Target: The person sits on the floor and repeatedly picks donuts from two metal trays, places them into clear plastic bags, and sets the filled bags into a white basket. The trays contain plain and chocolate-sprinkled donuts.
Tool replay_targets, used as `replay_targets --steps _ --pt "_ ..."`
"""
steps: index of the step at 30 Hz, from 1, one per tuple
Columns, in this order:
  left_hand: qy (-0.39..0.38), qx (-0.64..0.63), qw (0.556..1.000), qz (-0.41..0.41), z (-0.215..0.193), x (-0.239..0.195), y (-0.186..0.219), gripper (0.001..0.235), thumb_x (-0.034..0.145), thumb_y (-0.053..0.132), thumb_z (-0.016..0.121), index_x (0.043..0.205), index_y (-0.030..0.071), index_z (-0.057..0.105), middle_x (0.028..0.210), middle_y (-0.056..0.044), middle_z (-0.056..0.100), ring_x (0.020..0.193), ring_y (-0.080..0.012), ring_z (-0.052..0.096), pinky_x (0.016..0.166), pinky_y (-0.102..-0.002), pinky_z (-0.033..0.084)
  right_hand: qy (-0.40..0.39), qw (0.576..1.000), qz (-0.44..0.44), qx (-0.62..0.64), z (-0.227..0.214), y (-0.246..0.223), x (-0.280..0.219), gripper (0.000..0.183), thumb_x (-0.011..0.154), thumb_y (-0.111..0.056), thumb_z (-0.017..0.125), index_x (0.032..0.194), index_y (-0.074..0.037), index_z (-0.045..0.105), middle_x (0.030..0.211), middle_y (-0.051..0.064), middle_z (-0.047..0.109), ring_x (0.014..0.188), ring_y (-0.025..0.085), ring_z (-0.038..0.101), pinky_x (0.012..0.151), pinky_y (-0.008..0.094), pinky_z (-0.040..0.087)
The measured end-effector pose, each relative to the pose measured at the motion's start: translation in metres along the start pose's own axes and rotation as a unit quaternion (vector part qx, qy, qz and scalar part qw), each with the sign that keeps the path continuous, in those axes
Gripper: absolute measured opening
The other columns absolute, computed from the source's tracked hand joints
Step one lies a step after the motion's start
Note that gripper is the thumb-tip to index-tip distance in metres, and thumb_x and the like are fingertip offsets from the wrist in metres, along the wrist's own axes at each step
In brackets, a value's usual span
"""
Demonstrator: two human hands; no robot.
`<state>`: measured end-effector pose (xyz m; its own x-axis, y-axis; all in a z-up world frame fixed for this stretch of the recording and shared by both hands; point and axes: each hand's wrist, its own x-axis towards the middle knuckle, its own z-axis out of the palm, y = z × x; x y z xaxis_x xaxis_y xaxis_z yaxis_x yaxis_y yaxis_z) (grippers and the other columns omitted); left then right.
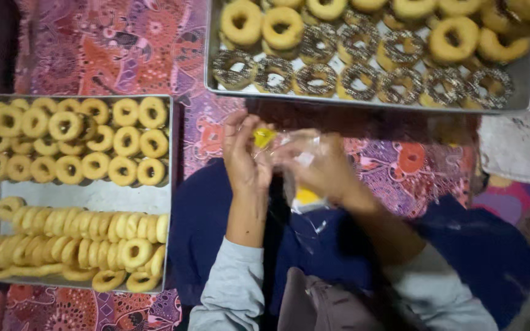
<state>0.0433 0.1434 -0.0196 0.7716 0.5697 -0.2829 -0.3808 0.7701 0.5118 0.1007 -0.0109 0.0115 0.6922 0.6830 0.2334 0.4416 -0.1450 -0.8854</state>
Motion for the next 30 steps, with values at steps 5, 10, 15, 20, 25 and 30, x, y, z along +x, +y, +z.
replay_targets --steps 5,10,15,20,25,30 --pt "-0.001 -0.137 0.99 0.031 -0.059 0.052 0.02 0.014 0.099 -0.006 0.06 0.11 0.002 0.061 0.096 -0.011 0.066 0.088 -0.0223 0.065 0.098 -0.043 0.058 0.117 0.966 0.081 -0.218 -0.012 0.075 0.131 0.041 0.088 -0.036 0.086 0.117 -0.009 0.074 0.094 0.014 0.077 0.084 0.029 0.073 0.08 0.045 0.056" --pt "0.095 -0.239 0.963 -0.084 -0.099 0.073 0.015 0.012 0.094 -0.007 0.059 0.104 -0.002 0.064 0.094 -0.013 0.068 0.087 -0.0236 0.068 0.094 -0.041 0.06 0.089 0.935 0.046 -0.339 -0.017 0.08 0.179 0.075 0.083 -0.04 0.092 0.134 0.0 0.055 0.126 0.024 0.067 0.115 0.038 0.064 0.098 0.05 0.053" --pt "0.088 -0.303 0.941 -0.126 -0.131 0.097 -0.004 0.008 0.095 -0.005 0.058 0.102 -0.007 0.062 0.096 -0.019 0.068 0.093 -0.0306 0.07 0.098 -0.038 0.058 0.14 0.937 0.196 0.253 -0.009 -0.026 0.087 0.085 0.087 -0.025 0.074 0.159 -0.005 0.033 0.144 0.017 0.054 0.123 0.03 0.064 0.108 0.046 0.055" --pt "0.022 -0.269 0.96 -0.074 -0.122 0.085 -0.026 0.011 0.103 -0.008 0.055 0.108 -0.005 0.065 0.098 -0.016 0.07 0.096 -0.0259 0.068 0.11 -0.046 0.055 0.147 0.932 0.148 0.295 0.027 -0.048 -0.011 0.068 0.081 -0.009 0.076 0.142 0.001 0.048 0.133 0.021 0.063 0.124 0.033 0.065 0.11 0.046 0.056" --pt "-0.001 -0.26 0.964 -0.049 -0.05 0.045 -0.009 0.052 0.096 0.034 0.062 0.126 -0.008 0.054 0.108 -0.026 0.067 0.1 -0.0352 0.067 0.102 -0.052 0.053 0.082 0.99 0.074 -0.082 0.049 -0.031 -0.02 0.073 0.073 -0.015 0.088 0.138 0.002 0.059 0.145 0.021 0.056 0.135 0.034 0.057 0.111 0.045 0.048" --pt "-0.096 -0.135 0.986 -0.014 0.021 -0.052 -0.012 0.075 0.099 0.038 0.063 0.151 -0.005 0.029 0.129 -0.021 0.062 0.114 -0.0363 0.064 0.103 -0.052 0.048 0.176 0.976 0.093 -0.087 0.049 -0.031 -0.018 0.063 0.079 -0.017 0.087 0.137 -0.006 0.065 0.154 0.021 0.049 0.132 0.034 0.057 0.109 0.042 0.053"
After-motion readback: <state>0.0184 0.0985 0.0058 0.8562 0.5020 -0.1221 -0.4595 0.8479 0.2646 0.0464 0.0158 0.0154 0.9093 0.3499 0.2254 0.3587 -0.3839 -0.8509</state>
